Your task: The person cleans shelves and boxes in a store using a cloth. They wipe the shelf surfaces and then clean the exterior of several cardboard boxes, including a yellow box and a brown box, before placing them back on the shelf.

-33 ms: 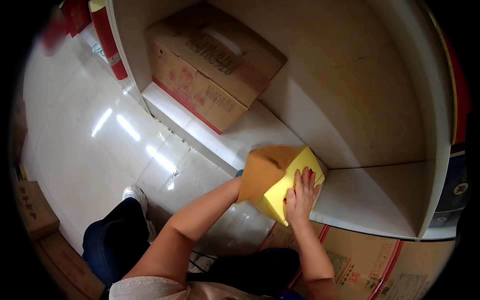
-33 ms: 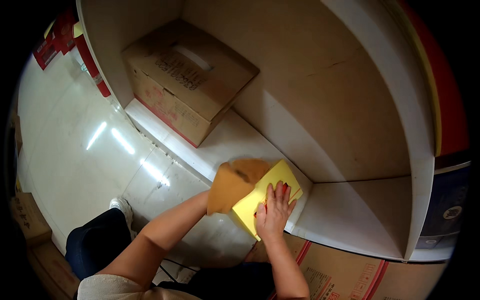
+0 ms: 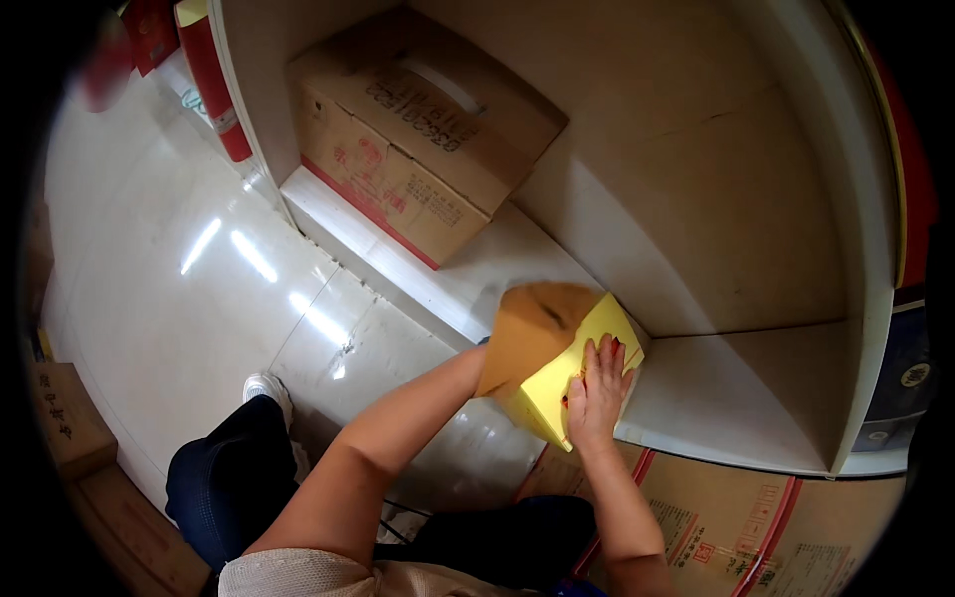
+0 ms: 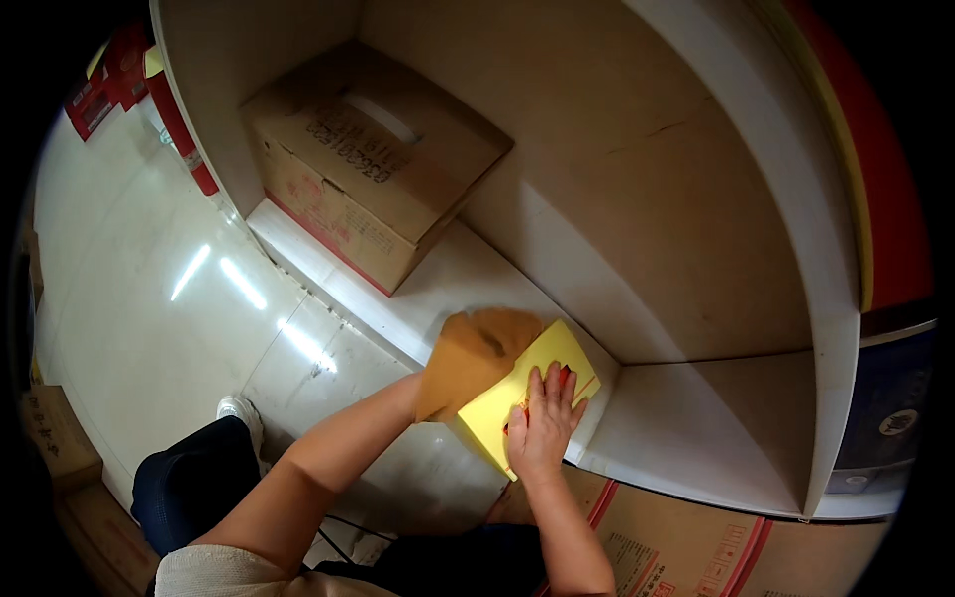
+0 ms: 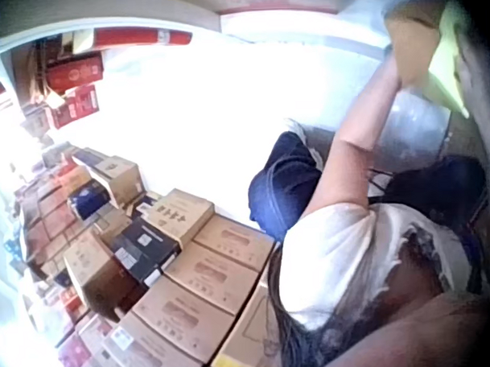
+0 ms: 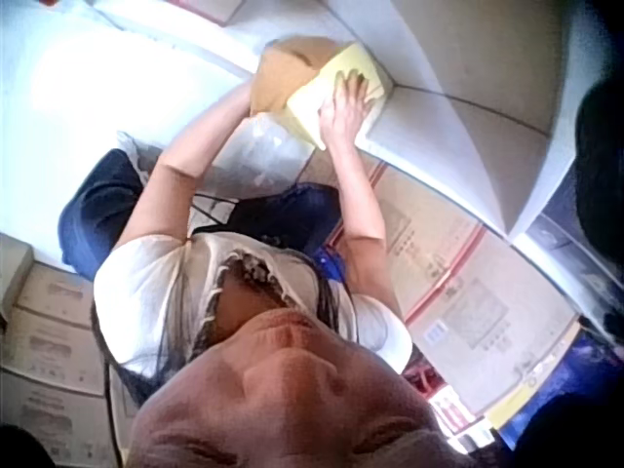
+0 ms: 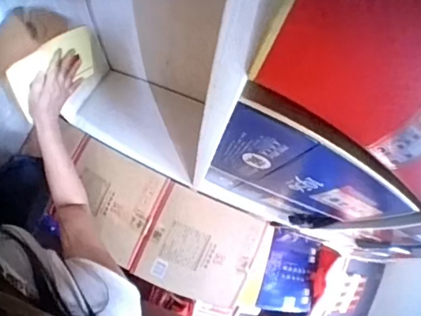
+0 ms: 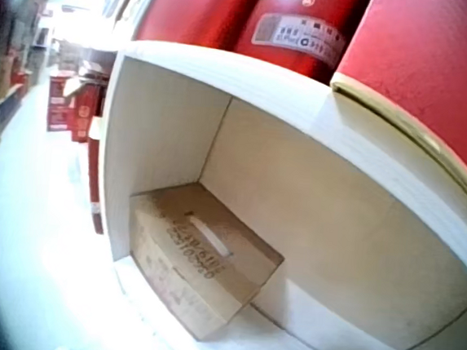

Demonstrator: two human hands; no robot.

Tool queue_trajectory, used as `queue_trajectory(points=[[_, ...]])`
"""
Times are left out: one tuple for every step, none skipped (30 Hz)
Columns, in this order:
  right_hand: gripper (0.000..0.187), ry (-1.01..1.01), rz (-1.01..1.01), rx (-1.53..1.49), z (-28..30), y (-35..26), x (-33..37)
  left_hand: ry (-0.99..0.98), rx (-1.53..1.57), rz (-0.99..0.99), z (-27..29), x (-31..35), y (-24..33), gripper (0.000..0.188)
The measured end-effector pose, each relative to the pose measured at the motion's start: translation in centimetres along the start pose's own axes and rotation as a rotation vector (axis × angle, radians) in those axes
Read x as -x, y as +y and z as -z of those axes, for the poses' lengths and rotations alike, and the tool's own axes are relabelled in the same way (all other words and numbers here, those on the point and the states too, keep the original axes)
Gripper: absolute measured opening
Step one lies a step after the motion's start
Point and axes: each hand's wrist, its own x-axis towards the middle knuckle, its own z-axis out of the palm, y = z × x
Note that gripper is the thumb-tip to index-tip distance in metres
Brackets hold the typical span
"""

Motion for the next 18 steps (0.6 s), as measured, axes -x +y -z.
queue_trajectory(points=[[0.052, -0.003, 0.009, 0.013, 0.0, 0.0, 0.0, -0.015, 0.059, 0.031, -0.3, -1.5, -0.4, 0.02], [0.052, -0.003, 0.01, 0.014, 0.0, -0.1, 0.0, -0.034, 0.112, 0.072, -0.8, -2.9, -0.8, 0.018], [0.052, -0.005, 0.001, 0.019, 0.0, 0.1, 0.1, -0.059, 0.161, 0.129, -1.6, -4.3, -1.3, 0.017], [0.052, -0.007, 0.001, 0.019, 0.0, 0.1, 0.1, -0.06, 0.136, 0.154, -2.5, -5.5, -1.9, 0.016], [0.052, -0.003, 0.003, 0.02, 0.1, 0.0, 0.0, -0.053, 0.096, 0.167, -3.3, -6.1, -2.3, 0.016], [0.051, -0.001, -0.011, 0.015, 0.1, 0.0, 0.0, -0.023, -0.022, 0.097, -4.5, -6.0, -3.1, 0.017], [0.051, -0.001, -0.019, 0.004, 0.1, -0.1, 0.0, 0.02, -0.149, 0.036, -5.1, -5.7, -3.6, 0.018], [0.05, -0.002, -0.025, -0.007, 0.2, -0.2, 0.0, 0.059, -0.275, -0.027, -5.7, -5.4, -4.1, 0.02], [0.05, 0.001, -0.029, -0.006, 0.2, -0.3, 0.0, 0.047, -0.269, -0.01, -5.6, -5.0, -4.1, 0.02], [0.05, 0.004, -0.031, -0.005, 0.2, -0.3, -0.1, 0.037, -0.263, 0.007, -5.4, -4.5, -4.2, 0.019], [0.05, 0.007, -0.033, -0.005, 0.2, -0.3, -0.1, 0.026, -0.258, 0.024, -5.1, -4.0, -4.3, 0.019], [0.049, 0.008, -0.034, -0.005, 0.2, -0.3, -0.2, 0.017, -0.254, 0.043, -4.7, -3.4, -4.4, 0.019], [0.049, 0.015, -0.038, -0.008, 0.1, -0.2, -0.1, 0.005, -0.254, 0.057, -4.2, -2.7, -4.4, 0.019], [0.049, 0.021, -0.041, -0.011, 0.0, -0.1, -0.1, -0.006, -0.254, 0.072, -3.8, -2.1, -4.3, 0.019], [0.048, 0.046, -0.034, -0.038, -0.2, 0.1, 0.0, 0.018, -0.282, 0.099, -3.1, -1.2, -3.5, 0.018], [0.048, 0.047, -0.042, -0.033, -0.1, 0.1, 0.0, 0.045, -0.31, 0.12, -2.1, -0.3, -1.9, 0.018], [0.048, 0.046, -0.051, -0.029, 0.0, 0.1, 0.0, 0.072, -0.337, 0.14, -1.6, 0.6, -0.8, 0.018], [0.047, 0.047, -0.051, -0.028, 0.2, -0.2, -0.1, 0.053, -0.313, 0.196, -1.1, 1.7, -0.5, 0.017]])
